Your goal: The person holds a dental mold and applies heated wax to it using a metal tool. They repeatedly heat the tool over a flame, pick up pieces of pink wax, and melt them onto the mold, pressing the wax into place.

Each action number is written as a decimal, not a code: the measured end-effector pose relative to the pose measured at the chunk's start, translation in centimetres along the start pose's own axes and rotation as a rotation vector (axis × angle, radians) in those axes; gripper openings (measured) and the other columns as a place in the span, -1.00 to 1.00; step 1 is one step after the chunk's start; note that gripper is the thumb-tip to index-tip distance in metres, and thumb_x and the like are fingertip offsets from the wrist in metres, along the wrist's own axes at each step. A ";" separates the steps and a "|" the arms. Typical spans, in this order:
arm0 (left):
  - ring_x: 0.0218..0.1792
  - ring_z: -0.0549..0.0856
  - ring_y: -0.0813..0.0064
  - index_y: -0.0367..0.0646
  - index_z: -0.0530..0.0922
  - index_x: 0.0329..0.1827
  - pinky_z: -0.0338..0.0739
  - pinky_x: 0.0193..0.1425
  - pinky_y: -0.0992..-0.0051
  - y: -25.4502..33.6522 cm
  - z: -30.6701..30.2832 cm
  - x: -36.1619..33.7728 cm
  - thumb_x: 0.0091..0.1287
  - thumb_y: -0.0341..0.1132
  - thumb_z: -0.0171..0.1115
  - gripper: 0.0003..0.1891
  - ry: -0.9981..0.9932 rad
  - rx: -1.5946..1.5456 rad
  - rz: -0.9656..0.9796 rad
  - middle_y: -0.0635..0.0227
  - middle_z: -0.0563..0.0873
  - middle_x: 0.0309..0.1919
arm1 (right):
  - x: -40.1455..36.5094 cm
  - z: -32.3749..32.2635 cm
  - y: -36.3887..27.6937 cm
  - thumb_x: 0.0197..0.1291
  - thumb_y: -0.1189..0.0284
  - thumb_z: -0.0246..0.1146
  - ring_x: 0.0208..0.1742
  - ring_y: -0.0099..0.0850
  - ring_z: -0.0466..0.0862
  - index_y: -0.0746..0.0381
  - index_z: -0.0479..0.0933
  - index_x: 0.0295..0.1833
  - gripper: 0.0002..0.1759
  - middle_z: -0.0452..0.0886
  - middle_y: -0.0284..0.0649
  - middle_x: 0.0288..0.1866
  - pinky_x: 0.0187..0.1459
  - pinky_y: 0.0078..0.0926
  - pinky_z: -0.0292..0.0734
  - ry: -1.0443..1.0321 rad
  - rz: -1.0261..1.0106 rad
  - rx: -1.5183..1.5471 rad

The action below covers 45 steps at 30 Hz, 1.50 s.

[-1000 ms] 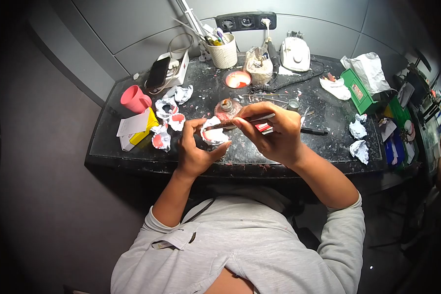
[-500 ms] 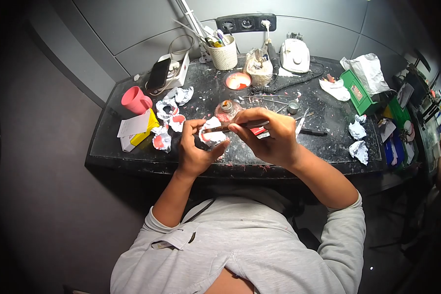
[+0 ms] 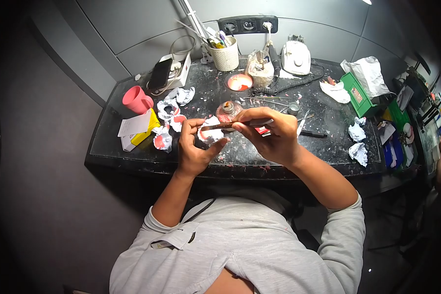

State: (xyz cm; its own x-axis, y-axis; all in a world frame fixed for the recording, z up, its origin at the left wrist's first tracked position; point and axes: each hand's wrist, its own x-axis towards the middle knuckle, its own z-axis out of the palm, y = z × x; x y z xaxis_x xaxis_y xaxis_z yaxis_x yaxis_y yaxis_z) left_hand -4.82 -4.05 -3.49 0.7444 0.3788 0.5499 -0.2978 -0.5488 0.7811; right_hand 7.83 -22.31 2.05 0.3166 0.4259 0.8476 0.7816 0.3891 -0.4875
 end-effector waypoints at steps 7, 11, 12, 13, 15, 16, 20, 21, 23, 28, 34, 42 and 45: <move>-0.08 0.75 0.48 -0.30 0.40 0.10 0.62 0.03 0.49 -0.2 0.0 0.0 0.11 -0.13 0.68 -0.30 0.009 -0.030 0.014 0.18 0.73 -0.12 | -0.2 0.3 0.3 0.16 0.63 0.49 -0.23 -0.44 0.84 0.39 0.62 -0.12 -0.79 0.79 -0.13 -0.22 -0.19 -0.55 0.74 -0.001 0.023 -0.005; -0.10 0.75 0.48 -0.30 0.40 0.10 0.62 0.01 0.50 -0.6 0.0 -0.1 0.11 -0.09 0.68 -0.29 0.003 -0.004 0.001 0.19 0.73 -0.14 | 0.0 0.1 0.4 0.17 0.62 0.49 -0.24 -0.44 0.84 0.38 0.62 -0.10 -0.77 0.80 -0.12 -0.23 -0.20 -0.55 0.74 -0.041 -0.076 -0.041; -0.10 0.75 0.48 -0.30 0.40 0.10 0.62 0.01 0.50 -0.6 0.0 -0.1 0.11 -0.09 0.68 -0.29 0.003 -0.004 0.000 0.19 0.73 -0.14 | 0.0 0.2 0.4 0.17 0.62 0.49 -0.24 -0.44 0.84 0.39 0.61 -0.10 -0.77 0.80 -0.12 -0.23 -0.21 -0.56 0.73 -0.028 -0.066 -0.052; -0.11 0.75 0.48 -0.30 0.40 0.10 0.62 0.00 0.50 -0.5 0.0 0.0 0.12 -0.08 0.67 -0.29 0.007 -0.018 0.007 0.19 0.73 -0.15 | 0.0 0.2 0.3 0.17 0.62 0.49 -0.25 -0.44 0.84 0.39 0.61 -0.09 -0.77 0.80 -0.12 -0.22 -0.22 -0.56 0.73 -0.015 -0.057 -0.064; -0.12 0.75 0.48 -0.30 0.39 0.10 0.62 -0.01 0.51 -0.5 0.0 0.0 0.13 -0.06 0.67 -0.29 0.011 -0.032 0.012 0.19 0.73 -0.15 | 0.0 0.1 0.3 0.18 0.62 0.48 -0.26 -0.44 0.84 0.39 0.61 -0.10 -0.78 0.79 -0.13 -0.23 -0.23 -0.57 0.73 -0.013 -0.023 -0.046; -0.12 0.75 0.48 -0.30 0.39 0.10 0.62 -0.01 0.51 -0.5 0.0 -0.1 0.12 -0.05 0.67 -0.28 0.009 -0.012 0.003 0.19 0.73 -0.16 | 0.1 0.1 0.3 0.19 0.63 0.48 -0.26 -0.44 0.83 0.40 0.61 -0.10 -0.78 0.79 -0.12 -0.23 -0.24 -0.56 0.73 -0.032 -0.071 -0.063; -0.14 0.73 0.49 -0.31 0.38 0.12 0.61 0.00 0.50 -0.1 0.0 0.1 0.13 -0.12 0.67 -0.29 0.022 -0.012 0.017 0.19 0.72 -0.18 | 0.1 -0.7 0.8 0.21 0.63 0.46 -0.28 -0.47 0.81 0.42 0.60 -0.10 -0.80 0.79 -0.11 -0.24 -0.25 -0.56 0.73 0.017 0.023 0.046; -0.14 0.73 0.49 -0.31 0.38 0.12 0.61 0.00 0.50 -0.2 0.0 0.2 0.13 -0.12 0.67 -0.29 0.022 -0.011 0.021 0.19 0.72 -0.18 | 0.4 -1.2 1.5 0.28 0.62 0.42 -0.29 -0.51 0.78 0.43 0.60 -0.09 -0.84 0.77 -0.12 -0.25 -0.24 -0.57 0.72 0.093 -0.018 0.039; -0.14 0.72 0.49 -0.31 0.35 0.15 0.61 0.01 0.49 -0.4 0.0 0.2 0.15 -0.23 0.65 -0.31 0.030 -0.030 0.040 0.17 0.71 -0.16 | 1.2 -2.0 1.2 0.34 0.59 0.37 -0.30 -0.54 0.77 0.42 0.59 -0.09 -0.87 0.76 -0.14 -0.28 -0.22 -0.58 0.72 0.244 0.161 0.109; -0.03 0.64 0.48 -0.30 0.29 0.23 0.53 0.18 0.45 -1.1 0.2 -0.1 0.12 -0.40 0.62 -0.28 0.053 -0.110 0.026 0.15 0.65 -0.05 | 2.3 -4.9 2.6 0.37 0.49 0.37 -0.36 -0.59 0.73 0.36 0.59 -0.15 -0.85 0.73 -0.26 -0.36 -0.32 -0.63 0.67 0.292 0.469 0.039; 0.09 0.63 0.43 -0.32 0.27 0.32 0.52 0.25 0.43 -1.1 -0.1 0.1 0.15 -0.54 0.53 -0.27 0.021 -0.311 0.002 0.10 0.61 0.09 | 2.2 -8.4 5.3 0.37 0.37 0.38 -0.54 -0.61 0.63 0.33 0.60 -0.25 -0.76 0.67 -0.29 -0.47 -0.53 -0.57 0.54 0.104 0.749 -0.186; 0.24 0.53 0.40 -0.35 0.27 0.43 0.40 0.41 0.37 -1.1 -0.2 0.1 0.14 -0.60 0.48 -0.22 0.012 -0.234 0.036 0.14 0.53 0.20 | 2.1 -8.2 5.3 0.37 0.33 0.39 -0.50 -0.59 0.68 0.32 0.59 -0.24 -0.74 0.67 -0.31 -0.47 -0.53 -0.56 0.56 0.138 0.718 -0.168; 0.25 0.53 0.39 -0.34 0.28 0.43 0.39 0.42 0.36 -0.9 -0.2 0.1 0.14 -0.59 0.47 -0.23 0.005 -0.196 0.037 0.15 0.52 0.22 | 2.1 -8.2 5.3 0.37 0.32 0.39 -0.51 -0.59 0.68 0.31 0.59 -0.24 -0.73 0.68 -0.31 -0.47 -0.55 -0.57 0.56 0.129 0.691 -0.189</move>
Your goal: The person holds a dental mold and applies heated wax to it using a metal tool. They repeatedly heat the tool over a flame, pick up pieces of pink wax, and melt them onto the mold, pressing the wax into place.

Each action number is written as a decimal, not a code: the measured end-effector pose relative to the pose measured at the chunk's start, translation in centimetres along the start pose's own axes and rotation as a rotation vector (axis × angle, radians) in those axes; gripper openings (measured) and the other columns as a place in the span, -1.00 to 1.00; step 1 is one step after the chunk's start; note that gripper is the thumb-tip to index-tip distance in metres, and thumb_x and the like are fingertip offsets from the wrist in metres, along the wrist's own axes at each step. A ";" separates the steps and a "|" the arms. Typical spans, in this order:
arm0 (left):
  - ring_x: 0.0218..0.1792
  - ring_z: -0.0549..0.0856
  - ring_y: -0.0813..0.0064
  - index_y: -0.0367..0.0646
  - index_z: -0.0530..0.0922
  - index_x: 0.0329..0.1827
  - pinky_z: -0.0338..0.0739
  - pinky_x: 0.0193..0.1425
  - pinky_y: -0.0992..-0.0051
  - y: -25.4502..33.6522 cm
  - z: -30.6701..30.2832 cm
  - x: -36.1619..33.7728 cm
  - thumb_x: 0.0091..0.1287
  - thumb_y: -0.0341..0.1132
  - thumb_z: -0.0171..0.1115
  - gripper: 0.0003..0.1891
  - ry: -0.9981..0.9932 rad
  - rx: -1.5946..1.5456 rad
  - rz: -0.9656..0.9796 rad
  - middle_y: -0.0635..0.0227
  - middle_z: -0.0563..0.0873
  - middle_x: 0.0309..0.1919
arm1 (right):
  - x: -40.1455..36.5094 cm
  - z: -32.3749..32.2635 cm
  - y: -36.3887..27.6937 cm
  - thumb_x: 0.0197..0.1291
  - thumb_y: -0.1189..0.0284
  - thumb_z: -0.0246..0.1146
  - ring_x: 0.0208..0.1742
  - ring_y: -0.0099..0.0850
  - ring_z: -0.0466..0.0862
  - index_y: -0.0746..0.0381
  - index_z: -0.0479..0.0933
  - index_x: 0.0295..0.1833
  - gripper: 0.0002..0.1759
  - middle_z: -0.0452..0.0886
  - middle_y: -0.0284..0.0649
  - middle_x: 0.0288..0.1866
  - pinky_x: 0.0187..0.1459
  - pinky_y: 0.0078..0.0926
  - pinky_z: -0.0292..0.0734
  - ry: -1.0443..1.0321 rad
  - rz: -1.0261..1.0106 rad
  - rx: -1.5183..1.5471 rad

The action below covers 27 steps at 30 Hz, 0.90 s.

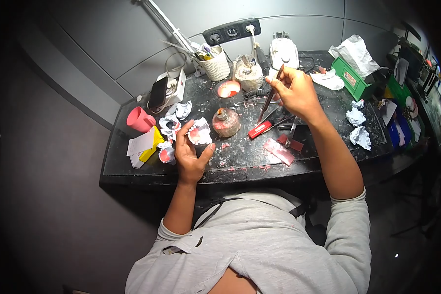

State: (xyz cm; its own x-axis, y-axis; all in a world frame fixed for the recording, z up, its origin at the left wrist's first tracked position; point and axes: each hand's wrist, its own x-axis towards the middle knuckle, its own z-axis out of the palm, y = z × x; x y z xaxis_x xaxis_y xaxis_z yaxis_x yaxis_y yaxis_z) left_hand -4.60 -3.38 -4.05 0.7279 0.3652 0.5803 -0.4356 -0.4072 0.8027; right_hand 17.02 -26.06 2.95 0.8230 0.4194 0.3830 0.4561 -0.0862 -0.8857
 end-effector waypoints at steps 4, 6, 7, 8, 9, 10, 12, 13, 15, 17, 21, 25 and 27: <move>0.25 0.54 0.38 -0.34 0.29 0.42 0.38 0.43 0.35 0.4 0.2 0.1 0.13 -0.59 0.45 -0.24 0.043 -0.164 0.008 0.14 0.53 0.22 | 0.0 0.0 -0.2 0.38 0.31 0.38 -0.52 -0.59 0.69 0.31 0.58 -0.25 -0.73 0.68 -0.31 -0.49 -0.57 -0.57 0.55 -0.001 0.040 -0.015; 0.25 0.55 0.38 -0.34 0.29 0.42 0.39 0.43 0.34 0.2 0.0 0.2 0.14 -0.59 0.45 -0.25 0.045 -0.191 0.009 0.14 0.54 0.22 | 0.0 0.0 -0.2 0.38 0.32 0.38 -0.52 -0.60 0.69 0.31 0.58 -0.25 -0.73 0.68 -0.31 -0.49 -0.57 -0.56 0.55 0.001 0.041 -0.011; 0.25 0.55 0.38 -0.35 0.29 0.42 0.38 0.43 0.34 0.1 -0.2 0.2 0.14 -0.58 0.44 -0.25 0.032 -0.215 -0.001 0.14 0.54 0.22 | 0.0 -0.1 -0.1 0.38 0.33 0.38 -0.51 -0.59 0.70 0.31 0.59 -0.24 -0.74 0.68 -0.31 -0.49 -0.57 -0.57 0.56 -0.005 0.053 -0.002; 0.25 0.56 0.38 -0.35 0.29 0.42 0.38 0.44 0.34 0.0 -0.3 0.2 0.15 -0.57 0.43 -0.26 0.020 -0.239 -0.012 0.13 0.55 0.22 | 0.1 -0.1 -0.1 0.38 0.33 0.38 -0.51 -0.58 0.70 0.31 0.59 -0.22 -0.75 0.68 -0.31 -0.49 -0.57 -0.57 0.57 -0.011 0.065 0.007; 0.25 0.56 0.38 -0.35 0.29 0.42 0.38 0.44 0.34 0.0 -0.4 0.1 0.15 -0.57 0.43 -0.26 0.019 -0.237 -0.012 0.13 0.55 0.22 | 0.1 -0.1 -0.1 0.38 0.33 0.38 -0.51 -0.58 0.70 0.31 0.59 -0.22 -0.75 0.68 -0.31 -0.49 -0.57 -0.57 0.57 -0.011 0.065 0.009; 0.24 0.56 0.37 -0.35 0.28 0.42 0.39 0.43 0.34 0.1 -0.4 0.2 0.17 -0.57 0.43 -0.26 0.024 -0.241 -0.018 0.13 0.54 0.21 | 0.1 -0.1 -0.1 0.38 0.35 0.38 -0.47 -0.56 0.72 0.31 0.59 -0.20 -0.76 0.70 -0.29 -0.45 -0.54 -0.57 0.60 -0.022 0.064 0.052; 0.24 0.56 0.37 -0.35 0.27 0.43 0.40 0.42 0.35 0.2 -0.4 0.2 0.19 -0.56 0.43 -0.27 0.028 -0.246 -0.025 0.12 0.54 0.21 | 0.0 -0.1 -0.5 0.39 0.36 0.37 -0.42 -0.55 0.74 0.32 0.59 -0.18 -0.78 0.72 -0.27 -0.41 -0.50 -0.57 0.63 -0.032 0.063 0.094; 0.25 0.55 0.37 -0.36 0.28 0.44 0.40 0.43 0.35 0.1 -0.5 0.2 0.19 -0.56 0.43 -0.26 0.029 -0.246 -0.034 0.13 0.54 0.21 | -0.3 0.1 -1.1 0.40 0.38 0.36 -0.35 -0.51 0.76 0.33 0.59 -0.14 -0.79 0.73 -0.25 -0.35 -0.43 -0.56 0.68 -0.049 -0.011 0.249; 0.26 0.55 0.37 -0.36 0.28 0.44 0.39 0.43 0.35 -0.1 -0.5 0.1 0.19 -0.57 0.43 -0.26 0.030 -0.249 -0.040 0.13 0.54 0.22 | -0.6 0.3 -1.5 0.43 0.46 0.31 -0.12 -0.41 0.79 0.36 0.59 -0.05 -0.84 0.76 -0.14 -0.15 -0.19 -0.48 0.79 -0.078 -0.122 0.495; 0.27 0.54 0.38 -0.37 0.27 0.45 0.39 0.44 0.35 -0.2 -0.4 0.2 0.19 -0.57 0.43 -0.25 0.040 -0.274 -0.058 0.14 0.53 0.22 | -0.7 0.8 -1.7 0.44 0.50 0.29 -0.09 -0.39 0.79 0.37 0.59 -0.03 -0.85 0.75 -0.12 -0.12 -0.13 -0.46 0.80 -0.017 -0.198 0.535; 0.25 0.56 0.39 -0.40 0.28 0.47 0.41 0.42 0.36 0.1 -0.2 0.2 0.14 -0.63 0.44 -0.21 0.053 -0.286 -0.094 0.15 0.54 0.23 | -0.9 1.2 -1.5 0.45 0.57 0.24 -0.01 -0.38 0.78 0.40 0.58 0.00 -0.88 0.74 -0.11 -0.04 0.02 -0.43 0.79 0.020 -0.282 0.516; 0.22 0.57 0.43 -0.41 0.26 0.48 0.45 0.39 0.38 0.0 -0.2 0.3 0.12 -0.65 0.46 -0.18 0.052 -0.265 -0.101 0.18 0.55 0.20 | -0.9 1.3 -1.2 0.45 0.58 0.23 0.00 -0.39 0.77 0.40 0.59 0.01 -0.87 0.75 -0.13 -0.05 0.04 -0.44 0.78 0.013 -0.292 0.434; 0.20 0.58 0.44 -0.41 0.26 0.48 0.47 0.37 0.39 0.0 -0.2 0.3 0.12 -0.65 0.46 -0.18 0.057 -0.251 -0.084 0.19 0.55 0.19 | -1.0 1.4 -1.3 0.45 0.59 0.23 0.00 -0.39 0.77 0.40 0.60 0.01 -0.87 0.75 -0.13 -0.06 0.04 -0.44 0.78 0.006 -0.302 0.406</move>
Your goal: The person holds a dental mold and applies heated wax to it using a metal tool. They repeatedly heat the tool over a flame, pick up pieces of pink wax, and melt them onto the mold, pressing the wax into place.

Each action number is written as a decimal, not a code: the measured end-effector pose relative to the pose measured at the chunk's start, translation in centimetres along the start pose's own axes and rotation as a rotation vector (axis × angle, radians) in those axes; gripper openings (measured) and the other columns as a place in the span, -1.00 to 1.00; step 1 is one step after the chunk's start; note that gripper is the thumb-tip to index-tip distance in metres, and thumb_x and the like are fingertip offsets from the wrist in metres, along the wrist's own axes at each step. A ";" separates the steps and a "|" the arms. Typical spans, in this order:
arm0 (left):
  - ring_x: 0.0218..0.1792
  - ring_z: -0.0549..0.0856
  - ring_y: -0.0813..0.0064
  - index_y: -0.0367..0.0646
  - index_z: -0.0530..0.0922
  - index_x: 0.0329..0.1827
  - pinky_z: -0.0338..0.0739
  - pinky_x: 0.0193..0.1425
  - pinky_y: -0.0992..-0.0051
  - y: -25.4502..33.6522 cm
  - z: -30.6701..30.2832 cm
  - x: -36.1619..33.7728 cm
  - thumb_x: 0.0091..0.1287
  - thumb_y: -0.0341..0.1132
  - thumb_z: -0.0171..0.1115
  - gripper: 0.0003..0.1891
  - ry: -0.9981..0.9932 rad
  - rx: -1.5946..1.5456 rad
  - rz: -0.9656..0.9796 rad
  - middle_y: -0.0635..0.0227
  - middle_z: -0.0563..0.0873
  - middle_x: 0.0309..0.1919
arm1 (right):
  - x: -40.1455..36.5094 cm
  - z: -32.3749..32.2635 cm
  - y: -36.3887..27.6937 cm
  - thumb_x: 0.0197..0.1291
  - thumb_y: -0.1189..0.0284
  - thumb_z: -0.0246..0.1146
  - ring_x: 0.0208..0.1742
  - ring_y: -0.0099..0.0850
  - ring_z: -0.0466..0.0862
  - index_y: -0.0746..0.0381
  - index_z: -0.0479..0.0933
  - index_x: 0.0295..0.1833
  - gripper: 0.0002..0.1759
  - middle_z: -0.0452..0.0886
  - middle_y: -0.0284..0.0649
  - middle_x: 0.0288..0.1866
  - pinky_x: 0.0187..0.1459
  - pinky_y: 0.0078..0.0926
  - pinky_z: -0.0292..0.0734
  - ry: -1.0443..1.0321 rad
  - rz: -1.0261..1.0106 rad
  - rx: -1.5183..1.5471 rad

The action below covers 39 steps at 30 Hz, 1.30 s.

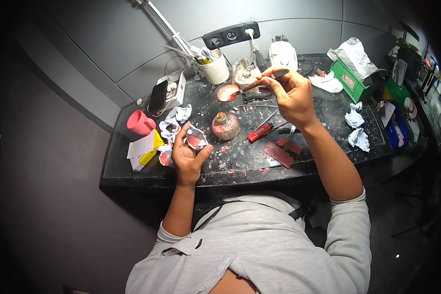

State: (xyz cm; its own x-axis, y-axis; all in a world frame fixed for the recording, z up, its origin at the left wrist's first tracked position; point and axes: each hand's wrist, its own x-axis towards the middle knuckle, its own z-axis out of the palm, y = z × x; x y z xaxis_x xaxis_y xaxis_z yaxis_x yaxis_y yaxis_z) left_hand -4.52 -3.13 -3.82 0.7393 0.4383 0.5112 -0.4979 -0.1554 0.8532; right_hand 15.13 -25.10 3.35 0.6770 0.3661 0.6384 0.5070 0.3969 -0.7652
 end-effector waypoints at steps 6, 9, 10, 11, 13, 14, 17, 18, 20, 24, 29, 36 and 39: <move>0.09 0.61 0.49 -0.40 0.28 0.47 0.52 0.26 0.43 0.0 -0.3 -0.2 0.12 -0.62 0.51 -0.18 -0.035 -0.042 -0.055 0.21 0.57 0.12 | -0.2 0.4 0.0 0.47 0.57 0.21 -0.01 -0.37 0.78 0.41 0.58 0.01 -0.87 0.75 -0.11 -0.07 0.04 -0.41 0.78 0.049 -0.025 0.056; 0.07 0.61 0.50 -0.40 0.28 0.46 0.52 0.26 0.43 -0.1 -0.1 -0.3 0.14 -0.61 0.50 -0.20 -0.046 -0.015 -0.036 0.22 0.58 0.10 | -0.2 0.4 -0.1 0.47 0.57 0.21 -0.01 -0.35 0.78 0.40 0.57 0.00 -0.89 0.75 -0.09 -0.08 0.04 -0.37 0.79 -0.010 0.058 0.141; 0.09 0.61 0.48 -0.39 0.27 0.47 0.52 0.27 0.43 0.0 0.0 -0.3 0.13 -0.63 0.48 -0.19 -0.042 0.043 -0.017 0.21 0.57 0.12 | -0.3 0.6 0.1 0.47 0.58 0.21 -0.01 -0.35 0.78 0.40 0.57 -0.01 -0.89 0.74 -0.08 -0.08 0.04 -0.36 0.79 -0.037 0.088 0.171; 0.10 0.60 0.46 -0.39 0.26 0.48 0.52 0.28 0.43 0.1 0.1 -0.3 0.13 -0.65 0.47 -0.18 -0.040 0.102 0.001 0.20 0.55 0.14 | -0.5 0.9 0.2 0.47 0.58 0.21 -0.01 -0.35 0.78 0.40 0.57 -0.01 -0.89 0.74 -0.08 -0.08 0.04 -0.36 0.79 -0.039 0.090 0.172; 0.13 0.59 0.45 -0.38 0.26 0.48 0.50 0.30 0.42 0.2 0.2 -0.4 0.12 -0.64 0.47 -0.17 -0.041 0.161 0.035 0.20 0.53 0.18 | -0.8 1.6 0.3 0.46 0.58 0.21 0.00 -0.34 0.78 0.41 0.56 -0.01 -0.89 0.74 -0.07 -0.09 0.04 -0.35 0.79 -0.080 0.094 0.174; 0.17 0.57 0.44 -0.38 0.25 0.49 0.48 0.33 0.41 0.2 0.2 -0.4 0.12 -0.64 0.47 -0.17 -0.045 0.220 0.072 0.19 0.51 0.21 | -0.8 1.7 0.4 0.46 0.58 0.22 0.00 -0.34 0.77 0.41 0.56 0.00 -0.88 0.74 -0.07 -0.09 0.05 -0.34 0.79 -0.082 0.108 0.187; 0.25 0.54 0.42 -0.37 0.26 0.50 0.44 0.39 0.39 -0.3 -0.4 -0.2 0.11 -0.63 0.46 -0.16 -0.075 0.375 0.145 0.19 0.46 0.28 | -0.8 1.8 0.6 0.45 0.59 0.22 0.00 -0.34 0.77 0.42 0.55 0.01 -0.88 0.74 -0.06 -0.08 0.06 -0.33 0.79 -0.094 0.095 0.170; 0.29 0.52 0.42 -0.37 0.26 0.51 0.42 0.42 0.39 -0.2 -0.5 -0.4 0.12 -0.63 0.45 -0.16 -0.092 0.393 0.129 0.18 0.45 0.32 | -0.9 1.9 0.6 0.45 0.59 0.22 0.00 -0.34 0.77 0.42 0.55 0.01 -0.88 0.74 -0.06 -0.08 0.06 -0.33 0.79 -0.097 0.101 0.170; 0.29 0.52 0.41 -0.36 0.26 0.51 0.41 0.42 0.39 0.0 -0.5 -0.2 0.12 -0.63 0.44 -0.17 -0.106 0.415 0.148 0.17 0.45 0.32 | -0.9 2.0 0.5 0.46 0.58 0.22 0.01 -0.33 0.77 0.42 0.55 0.01 -0.88 0.74 -0.04 -0.07 0.08 -0.32 0.79 -0.084 0.108 0.185; 0.28 0.53 0.40 -0.36 0.27 0.50 0.41 0.43 0.38 0.2 -0.3 -0.3 0.12 -0.63 0.44 -0.17 -0.116 0.416 0.172 0.14 0.45 0.32 | -0.9 2.0 0.8 0.46 0.58 0.22 0.02 -0.31 0.77 0.42 0.55 0.01 -0.88 0.74 -0.03 -0.06 0.09 -0.31 0.79 -0.095 0.098 0.178; 0.26 0.55 0.42 -0.37 0.30 0.46 0.43 0.41 0.39 0.6 0.4 -0.4 0.12 -0.61 0.46 -0.20 -0.044 0.130 0.067 0.13 0.49 0.29 | -0.9 2.1 0.5 0.46 0.57 0.23 -0.01 -0.30 0.78 0.42 0.55 0.01 -0.87 0.74 -0.03 -0.05 0.04 -0.29 0.81 -0.069 0.082 0.193; 0.22 0.57 0.46 -0.38 0.33 0.43 0.42 0.39 0.42 0.6 -0.3 0.1 0.13 -0.57 0.48 -0.24 -0.062 -0.090 -0.054 0.20 0.59 0.19 | 0.2 0.4 0.0 0.45 0.56 0.24 -0.03 -0.32 0.79 0.41 0.58 -0.01 -0.87 0.75 -0.06 -0.08 -0.06 -0.36 0.84 0.074 0.073 0.092; 0.25 0.57 0.44 -0.40 0.30 0.44 0.39 0.44 0.37 0.6 -0.4 0.1 0.15 -0.59 0.47 -0.24 -0.066 -0.137 -0.070 0.12 0.59 0.21 | 0.2 0.3 0.5 0.44 0.55 0.26 -0.03 -0.35 0.78 0.40 0.58 0.01 -0.86 0.75 -0.07 -0.09 -0.06 -0.37 0.83 0.093 0.062 0.058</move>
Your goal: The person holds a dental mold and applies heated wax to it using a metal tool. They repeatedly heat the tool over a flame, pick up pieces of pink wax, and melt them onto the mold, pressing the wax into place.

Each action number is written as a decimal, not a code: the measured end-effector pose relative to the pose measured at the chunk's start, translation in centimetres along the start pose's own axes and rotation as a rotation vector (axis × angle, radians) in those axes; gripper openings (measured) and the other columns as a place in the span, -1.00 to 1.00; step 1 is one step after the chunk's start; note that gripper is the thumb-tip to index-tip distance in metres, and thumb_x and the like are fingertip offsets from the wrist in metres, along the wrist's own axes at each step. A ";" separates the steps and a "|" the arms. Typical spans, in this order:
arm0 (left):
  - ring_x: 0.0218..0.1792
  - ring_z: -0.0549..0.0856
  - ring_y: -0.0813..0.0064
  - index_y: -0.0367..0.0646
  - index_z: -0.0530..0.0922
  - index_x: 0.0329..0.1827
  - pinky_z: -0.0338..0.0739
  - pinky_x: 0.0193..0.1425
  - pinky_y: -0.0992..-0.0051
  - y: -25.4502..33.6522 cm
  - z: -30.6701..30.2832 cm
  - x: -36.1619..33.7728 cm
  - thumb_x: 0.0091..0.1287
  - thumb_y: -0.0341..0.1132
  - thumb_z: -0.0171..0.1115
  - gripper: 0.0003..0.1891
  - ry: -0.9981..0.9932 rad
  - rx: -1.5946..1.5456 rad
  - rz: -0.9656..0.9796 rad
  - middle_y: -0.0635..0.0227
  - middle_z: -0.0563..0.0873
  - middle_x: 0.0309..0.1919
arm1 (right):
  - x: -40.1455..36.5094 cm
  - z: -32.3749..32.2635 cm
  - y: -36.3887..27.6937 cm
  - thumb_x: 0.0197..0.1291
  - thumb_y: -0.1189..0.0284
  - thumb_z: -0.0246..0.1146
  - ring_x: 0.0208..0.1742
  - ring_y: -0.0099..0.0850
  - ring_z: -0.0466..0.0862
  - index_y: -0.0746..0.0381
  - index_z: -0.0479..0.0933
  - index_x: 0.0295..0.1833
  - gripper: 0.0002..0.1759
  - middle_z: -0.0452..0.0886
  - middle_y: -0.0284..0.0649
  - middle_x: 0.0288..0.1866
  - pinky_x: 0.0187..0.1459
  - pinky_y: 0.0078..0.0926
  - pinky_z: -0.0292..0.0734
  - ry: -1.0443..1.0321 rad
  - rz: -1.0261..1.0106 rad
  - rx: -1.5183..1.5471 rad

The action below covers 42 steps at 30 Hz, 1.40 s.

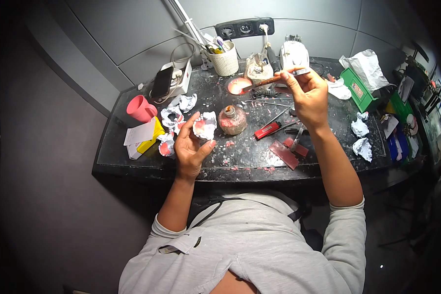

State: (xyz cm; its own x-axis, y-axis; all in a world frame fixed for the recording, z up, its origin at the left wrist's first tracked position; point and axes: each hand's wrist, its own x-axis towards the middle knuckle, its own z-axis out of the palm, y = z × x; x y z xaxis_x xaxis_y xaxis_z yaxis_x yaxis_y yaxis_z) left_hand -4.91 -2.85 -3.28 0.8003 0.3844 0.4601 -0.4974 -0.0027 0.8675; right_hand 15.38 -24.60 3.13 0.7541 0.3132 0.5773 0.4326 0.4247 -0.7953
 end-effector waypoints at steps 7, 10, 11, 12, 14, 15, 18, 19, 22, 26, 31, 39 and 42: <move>0.12 0.67 0.40 -0.43 0.32 0.43 0.51 0.32 0.38 -0.3 -0.5 -0.1 0.25 -0.50 0.34 -0.33 0.037 -0.046 0.000 0.11 0.63 0.18 | -0.2 0.2 -0.1 0.44 0.56 0.26 -0.03 -0.37 0.78 0.39 0.58 0.01 -0.86 0.76 -0.08 -0.07 -0.07 -0.41 0.81 0.003 -0.033 -0.029; 0.05 0.72 0.33 -0.45 0.32 0.45 0.57 0.22 0.36 0.0 -0.7 0.1 0.38 -0.31 0.18 -0.38 0.014 -0.034 -0.036 0.08 0.69 0.12 | -0.3 0.4 -0.5 0.44 0.56 0.25 -0.03 -0.36 0.78 0.40 0.58 0.01 -0.86 0.75 -0.07 -0.08 -0.07 -0.41 0.81 0.018 -0.072 -0.060; 0.01 0.73 0.30 -0.46 0.33 0.46 0.59 0.17 0.35 -0.1 -0.8 0.1 0.42 -0.21 0.11 -0.38 0.000 -0.157 -0.078 0.08 0.71 0.08 | -0.4 0.5 -0.6 0.45 0.56 0.25 -0.02 -0.36 0.78 0.40 0.58 0.01 -0.87 0.75 -0.06 -0.08 -0.07 -0.40 0.81 0.022 -0.107 -0.074; -0.03 0.75 0.28 -0.46 0.33 0.47 0.60 0.12 0.33 -0.2 -0.9 0.1 0.47 -0.12 0.03 -0.36 -0.014 -0.280 -0.118 0.07 0.73 0.05 | -0.5 0.6 -0.7 0.45 0.56 0.25 -0.02 -0.36 0.78 0.40 0.58 0.01 -0.87 0.75 -0.06 -0.08 -0.07 -0.40 0.81 0.021 -0.107 -0.073; -0.06 0.76 0.27 -0.44 0.31 0.47 0.61 0.11 0.32 -0.7 -1.5 0.1 0.49 -0.05 -0.04 -0.34 -0.043 -0.360 -0.147 0.06 0.74 0.01 | -0.8 0.9 -0.9 0.45 0.56 0.25 -0.02 -0.34 0.78 0.41 0.58 0.01 -0.87 0.75 -0.06 -0.08 -0.09 -0.38 0.82 -0.038 -0.075 -0.001; -0.07 0.76 0.28 -0.43 0.29 0.46 0.61 0.11 0.32 -0.9 -1.6 0.0 0.50 -0.05 -0.04 -0.35 -0.068 -0.407 -0.159 0.05 0.74 0.00 | -1.0 1.1 -0.6 0.44 0.56 0.25 -0.03 -0.33 0.78 0.41 0.58 0.00 -0.86 0.74 -0.07 -0.09 -0.09 -0.37 0.83 -0.073 -0.062 0.030; -0.08 0.76 0.29 -0.38 0.25 0.44 0.61 0.10 0.32 -0.7 -1.2 -0.3 0.49 -0.04 -0.04 -0.37 -0.042 -0.421 -0.203 0.05 0.74 -0.06 | -1.6 2.1 -0.7 0.45 0.55 0.24 -0.02 -0.31 0.78 0.41 0.58 -0.03 -0.88 0.73 -0.05 -0.09 -0.10 -0.35 0.84 -0.151 0.013 0.075; -0.09 0.76 0.29 -0.38 0.26 0.43 0.61 0.09 0.32 -0.7 -1.1 -0.3 0.49 -0.03 -0.05 -0.37 -0.047 -0.401 -0.193 0.06 0.73 -0.08 | -1.6 2.2 -0.8 0.45 0.55 0.24 -0.02 -0.31 0.78 0.41 0.58 -0.03 -0.88 0.73 -0.05 -0.09 -0.10 -0.35 0.84 -0.148 0.013 0.074; -0.11 0.75 0.30 -0.37 0.27 0.41 0.61 0.08 0.34 -0.3 -0.9 -0.4 0.47 0.00 -0.05 -0.36 -0.041 -0.384 -0.192 0.09 0.72 -0.11 | -1.9 2.6 -0.9 0.45 0.55 0.25 -0.02 -0.30 0.78 0.40 0.58 -0.04 -0.88 0.73 -0.04 -0.09 -0.11 -0.31 0.85 -0.203 0.076 0.153; -0.13 0.74 0.32 -0.36 0.27 0.40 0.61 0.09 0.35 -0.3 -1.0 -0.4 0.45 0.01 -0.05 -0.35 -0.054 -0.396 -0.196 0.11 0.70 -0.11 | -2.5 3.1 -0.9 0.45 0.55 0.24 0.00 -0.29 0.78 0.40 0.56 -0.01 -0.87 0.73 -0.03 -0.06 -0.07 -0.26 0.85 -0.283 0.121 0.219; -0.10 0.73 0.33 -0.33 0.28 0.40 0.61 0.08 0.34 0.1 -0.9 -0.5 0.43 0.01 -0.06 -0.36 -0.089 -0.392 -0.195 0.10 0.69 -0.08 | -3.2 3.6 -0.9 0.44 0.59 0.23 0.03 -0.27 0.77 0.40 0.55 0.02 -0.87 0.72 -0.04 -0.02 -0.01 -0.27 0.83 -0.340 0.131 0.309; -0.07 0.72 0.34 -0.32 0.29 0.38 0.60 0.07 0.36 0.1 -1.0 -0.5 0.42 0.01 -0.08 -0.37 -0.105 -0.378 -0.192 0.11 0.67 -0.03 | -3.6 4.0 -1.2 0.44 0.64 0.20 0.08 -0.20 0.75 0.44 0.52 0.02 -0.88 0.71 0.03 0.01 0.08 -0.20 0.80 -0.422 0.119 0.352; -0.07 0.72 0.36 -0.32 0.30 0.37 0.59 0.07 0.38 0.1 -0.9 -0.6 0.43 0.02 -0.09 -0.38 -0.061 -0.345 -0.191 0.11 0.67 -0.04 | -3.7 4.1 -0.9 0.44 0.66 0.18 0.11 -0.18 0.74 0.46 0.51 0.02 -0.88 0.70 0.05 0.02 0.11 -0.17 0.79 -0.461 0.072 0.317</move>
State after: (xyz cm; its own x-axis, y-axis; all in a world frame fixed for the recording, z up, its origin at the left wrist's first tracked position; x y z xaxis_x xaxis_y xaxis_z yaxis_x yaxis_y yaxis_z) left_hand -5.70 -2.22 -3.64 0.9027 0.2920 0.3160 -0.4124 0.3781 0.8288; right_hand 10.14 -22.64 2.46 0.4514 0.6595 0.6010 0.1644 0.6006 -0.7825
